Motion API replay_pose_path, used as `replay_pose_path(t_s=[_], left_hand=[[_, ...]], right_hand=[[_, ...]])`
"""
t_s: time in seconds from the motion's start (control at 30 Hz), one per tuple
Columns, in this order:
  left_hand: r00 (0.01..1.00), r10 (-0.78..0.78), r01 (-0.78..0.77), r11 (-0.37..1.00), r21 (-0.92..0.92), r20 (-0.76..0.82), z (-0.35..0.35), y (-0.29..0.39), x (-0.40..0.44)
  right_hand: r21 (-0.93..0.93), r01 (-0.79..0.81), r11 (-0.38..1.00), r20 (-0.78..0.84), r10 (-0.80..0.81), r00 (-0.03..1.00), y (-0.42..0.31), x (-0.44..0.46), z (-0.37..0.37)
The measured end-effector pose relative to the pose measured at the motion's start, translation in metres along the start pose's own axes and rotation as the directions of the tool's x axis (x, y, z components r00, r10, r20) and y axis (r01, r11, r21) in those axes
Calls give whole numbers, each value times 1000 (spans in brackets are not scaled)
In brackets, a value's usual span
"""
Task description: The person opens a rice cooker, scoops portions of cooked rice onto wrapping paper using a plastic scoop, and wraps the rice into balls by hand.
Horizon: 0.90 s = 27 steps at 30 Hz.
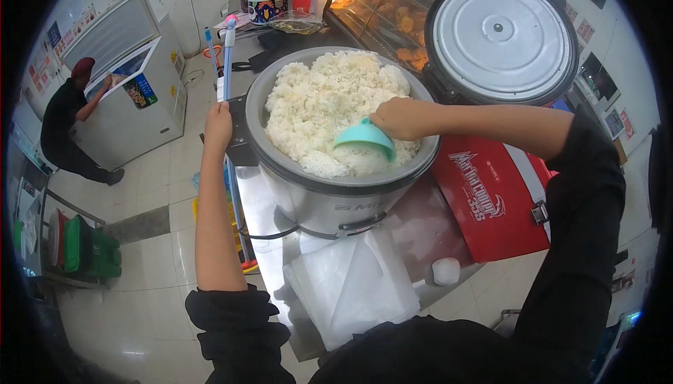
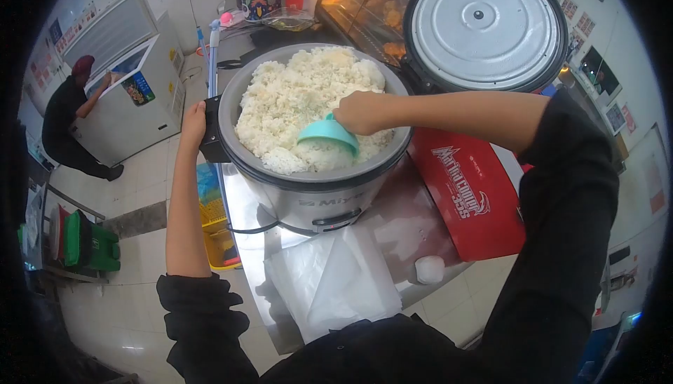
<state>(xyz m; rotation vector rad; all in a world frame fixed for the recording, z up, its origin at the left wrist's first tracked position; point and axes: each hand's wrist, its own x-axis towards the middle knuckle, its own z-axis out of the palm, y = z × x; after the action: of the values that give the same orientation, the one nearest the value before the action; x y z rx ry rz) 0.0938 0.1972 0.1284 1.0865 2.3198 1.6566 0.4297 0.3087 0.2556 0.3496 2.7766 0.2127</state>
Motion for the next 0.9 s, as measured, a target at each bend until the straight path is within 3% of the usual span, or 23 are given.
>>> replay_pose_path(t_s=[0.13,0.2,0.23,0.3,0.33,0.4,0.63,0.67,0.73,0.77,0.83,0.87,0.9], left_hand=[[1000,-20,20,1000,17,11,-7,20,-13],[998,-53,52,998,31,25,-9,25,-13],[998,-50,50,998,29,23,-8,25,-14],[1000,-25,24,999,32,9,-7,24,-13],[1000,-17,17,999,30,4,-2,13,-7],[998,64,-65,996,69,8,0,5,0],[999,-12,11,1000,11,48,0,6,-4],[998,26,-26,1000,1,52,0,4,-3],[996,64,-64,998,-4,58,-3,4,-2],[997,39,-39,999,2,64,-4,6,-3],[997,19,-20,1000,14,78,-3,7,-3],[998,-1,-2,999,53,64,-4,6,-2],[999,-19,15,996,89,44,-4,3,0]], right_hand=[[-71,157,985,-2,-158,987,-6,-24,-22],[351,-81,933,73,59,996,-13,-24,-32],[349,-83,934,72,61,996,-9,-20,-27],[315,129,940,25,-144,989,5,-5,-11],[309,129,942,19,-142,990,7,-2,-9],[269,304,914,36,-325,945,9,3,-11],[503,134,854,38,-177,984,16,-9,-5],[506,139,851,35,-181,983,20,-7,-4],[453,333,827,-23,-362,932,31,-2,-6],[458,330,825,-25,-359,933,40,3,-9],[507,-25,862,350,-179,919,49,13,-17],[513,-27,858,348,-179,920,46,11,-16],[407,35,913,178,-117,977,40,7,-18]])
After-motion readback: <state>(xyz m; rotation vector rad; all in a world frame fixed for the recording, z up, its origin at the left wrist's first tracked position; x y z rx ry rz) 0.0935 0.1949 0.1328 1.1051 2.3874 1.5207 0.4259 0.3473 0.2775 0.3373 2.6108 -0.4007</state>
